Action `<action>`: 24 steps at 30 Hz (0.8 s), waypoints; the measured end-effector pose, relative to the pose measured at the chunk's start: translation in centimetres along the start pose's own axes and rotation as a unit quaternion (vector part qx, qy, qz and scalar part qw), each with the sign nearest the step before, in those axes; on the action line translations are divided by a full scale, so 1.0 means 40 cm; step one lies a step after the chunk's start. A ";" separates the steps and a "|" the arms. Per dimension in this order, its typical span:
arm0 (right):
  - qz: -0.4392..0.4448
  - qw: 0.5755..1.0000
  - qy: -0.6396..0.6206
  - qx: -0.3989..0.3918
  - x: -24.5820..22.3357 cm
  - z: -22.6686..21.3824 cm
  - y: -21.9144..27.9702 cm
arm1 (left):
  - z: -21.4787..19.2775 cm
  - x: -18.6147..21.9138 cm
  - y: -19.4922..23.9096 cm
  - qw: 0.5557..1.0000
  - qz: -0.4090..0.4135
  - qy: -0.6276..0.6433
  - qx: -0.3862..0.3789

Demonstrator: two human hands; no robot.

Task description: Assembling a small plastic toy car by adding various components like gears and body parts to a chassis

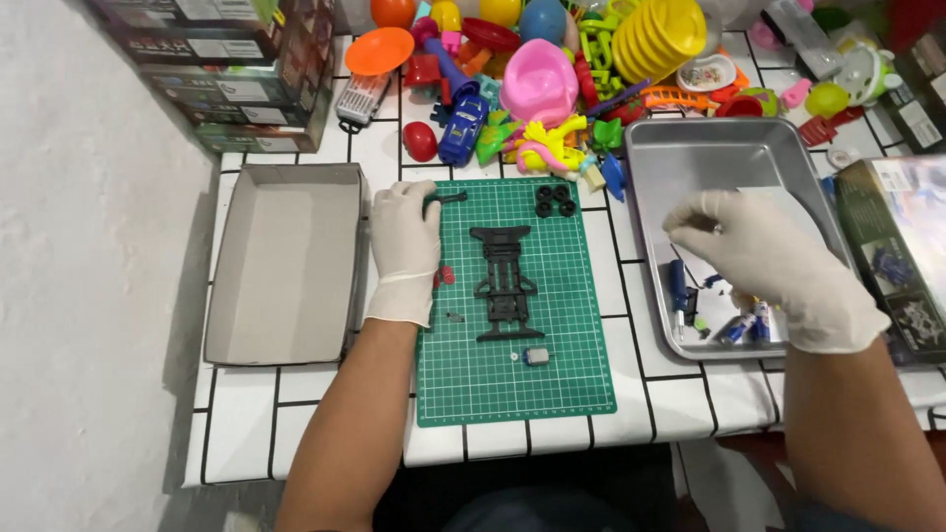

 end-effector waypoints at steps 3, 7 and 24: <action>0.033 0.997 0.046 -0.049 0.174 0.068 -0.038 | -0.002 0.003 0.005 1.000 0.006 0.000 0.011; 0.035 0.997 0.045 -0.059 0.272 0.129 -0.040 | -0.004 0.004 0.004 1.000 0.003 0.002 0.007; 0.066 0.993 -0.095 -0.026 0.322 0.127 -0.039 | -0.001 -0.003 0.008 1.000 0.009 0.012 0.005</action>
Point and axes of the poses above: each hand's wrist, its own y-axis away from the middle knuckle, its own z-axis out of the palm, x = y × z, the point moved 7 cm from there along -y, towards the middle knuckle, and after that the axes turned 7 degrees about -y, right-handed, at the moved point
